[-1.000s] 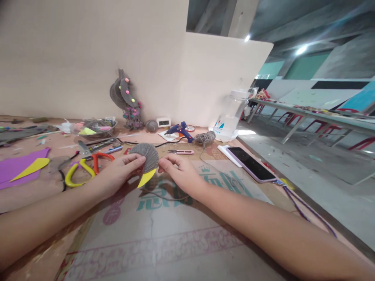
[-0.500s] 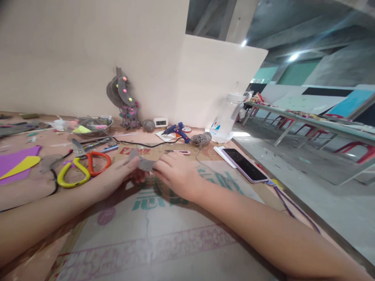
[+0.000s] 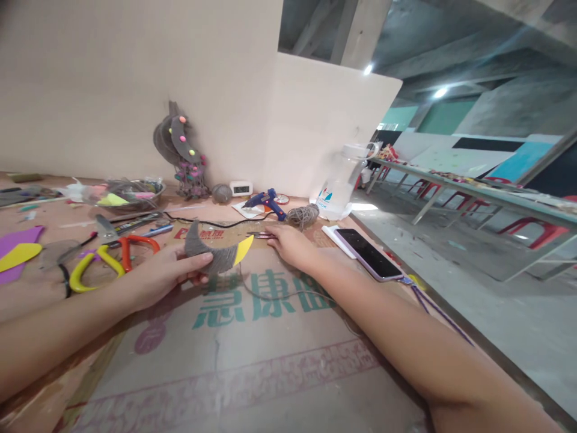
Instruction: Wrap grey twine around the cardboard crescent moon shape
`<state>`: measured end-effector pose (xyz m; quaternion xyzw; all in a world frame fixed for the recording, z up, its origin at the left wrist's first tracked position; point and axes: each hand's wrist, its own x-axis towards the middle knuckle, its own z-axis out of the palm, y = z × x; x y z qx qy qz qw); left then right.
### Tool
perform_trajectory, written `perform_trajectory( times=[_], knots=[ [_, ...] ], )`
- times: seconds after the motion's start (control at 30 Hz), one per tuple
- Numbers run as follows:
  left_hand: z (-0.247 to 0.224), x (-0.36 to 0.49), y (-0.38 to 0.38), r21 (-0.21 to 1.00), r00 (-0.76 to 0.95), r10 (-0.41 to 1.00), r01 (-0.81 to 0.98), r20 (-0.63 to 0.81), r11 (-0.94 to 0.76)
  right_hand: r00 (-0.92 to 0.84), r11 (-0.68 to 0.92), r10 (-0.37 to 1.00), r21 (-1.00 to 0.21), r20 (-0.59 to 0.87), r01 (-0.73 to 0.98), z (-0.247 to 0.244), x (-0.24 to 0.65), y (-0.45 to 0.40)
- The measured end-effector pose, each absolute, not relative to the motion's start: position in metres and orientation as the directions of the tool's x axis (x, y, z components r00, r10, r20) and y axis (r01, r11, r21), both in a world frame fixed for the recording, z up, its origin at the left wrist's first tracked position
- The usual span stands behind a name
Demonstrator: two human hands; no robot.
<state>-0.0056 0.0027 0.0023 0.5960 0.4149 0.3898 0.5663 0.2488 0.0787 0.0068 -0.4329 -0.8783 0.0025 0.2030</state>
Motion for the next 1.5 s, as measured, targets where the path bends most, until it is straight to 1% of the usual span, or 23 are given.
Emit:
perform_trajectory(
  times=[0.13,0.3,0.47,0.57,0.63,0.67,0.73,0.8,0.83,0.9,0.97,1.1,1.27,1.33,1.4,1.5],
  knots=[
    [0.005,-0.005,0.001,0.997,0.359,0.933,0.07,0.002,-0.029,-0.526,0.612,0.77,-0.185,0.362,0.769,0.002,0.243,0.077],
    [0.006,-0.005,0.0,0.994,0.358,0.934,0.105,-0.002,-0.038,-0.454,0.568,0.803,-0.261,0.387,0.781,0.004,0.243,0.075],
    [0.001,-0.005,0.004,1.0,0.343,0.939,-0.004,-0.023,0.026,-0.318,0.51,0.818,-0.35,0.479,0.786,0.026,0.248,0.072],
    [0.001,-0.005,0.005,0.998,0.333,0.942,-0.039,-0.037,0.053,-0.305,0.58,0.766,-0.406,0.566,0.706,0.041,0.243,0.062],
    [0.002,-0.004,0.003,0.999,0.329,0.944,-0.028,-0.022,0.033,-0.316,0.646,0.725,-0.446,0.612,0.62,0.046,0.236,0.053],
    [0.003,-0.004,0.003,1.0,0.322,0.947,-0.012,-0.008,0.012,-0.308,0.653,0.728,-0.483,0.613,0.583,0.046,0.233,0.049],
    [0.006,-0.003,0.001,0.998,0.304,0.952,0.046,0.021,-0.037,-0.26,0.604,0.786,-0.603,0.561,0.521,0.044,0.226,0.043],
    [0.009,-0.002,-0.001,0.986,0.269,0.961,0.134,0.058,-0.097,-0.241,0.516,0.856,-0.725,0.457,0.455,0.039,0.221,0.039],
    [0.01,-0.003,-0.002,0.975,0.258,0.962,0.176,0.088,-0.136,-0.261,0.48,0.877,-0.771,0.404,0.419,0.037,0.218,0.038],
    [0.012,-0.004,-0.001,0.944,0.257,0.951,0.233,0.171,-0.233,-0.332,0.428,0.89,-0.826,0.313,0.368,0.034,0.215,0.034],
    [0.012,-0.007,0.0,0.91,0.294,0.921,0.251,0.254,-0.331,-0.395,0.377,0.892,-0.846,0.222,0.378,0.033,0.211,0.029],
    [0.01,-0.01,0.001,0.844,0.391,0.839,0.228,0.378,-0.486,-0.47,0.274,0.882,-0.855,0.04,0.441,0.033,0.203,0.022],
    [0.01,-0.009,0.0,0.77,0.499,0.741,0.205,0.449,-0.604,-0.539,0.233,0.841,-0.869,-0.046,0.437,0.033,0.2,0.019],
    [0.01,-0.009,-0.001,0.758,0.503,0.735,0.215,0.454,-0.616,-0.558,0.174,0.823,-0.889,-0.105,0.424,0.032,0.199,0.017],
    [0.01,-0.009,-0.002,0.78,0.464,0.77,0.231,0.438,-0.582,-0.561,0.096,0.813,-0.917,-0.153,0.388,0.032,0.197,0.015],
    [0.011,-0.009,-0.003,0.828,0.399,0.834,0.253,0.382,-0.5,-0.522,0.035,0.845,-0.96,-0.121,0.278,0.03,0.194,0.012]
  ],
)
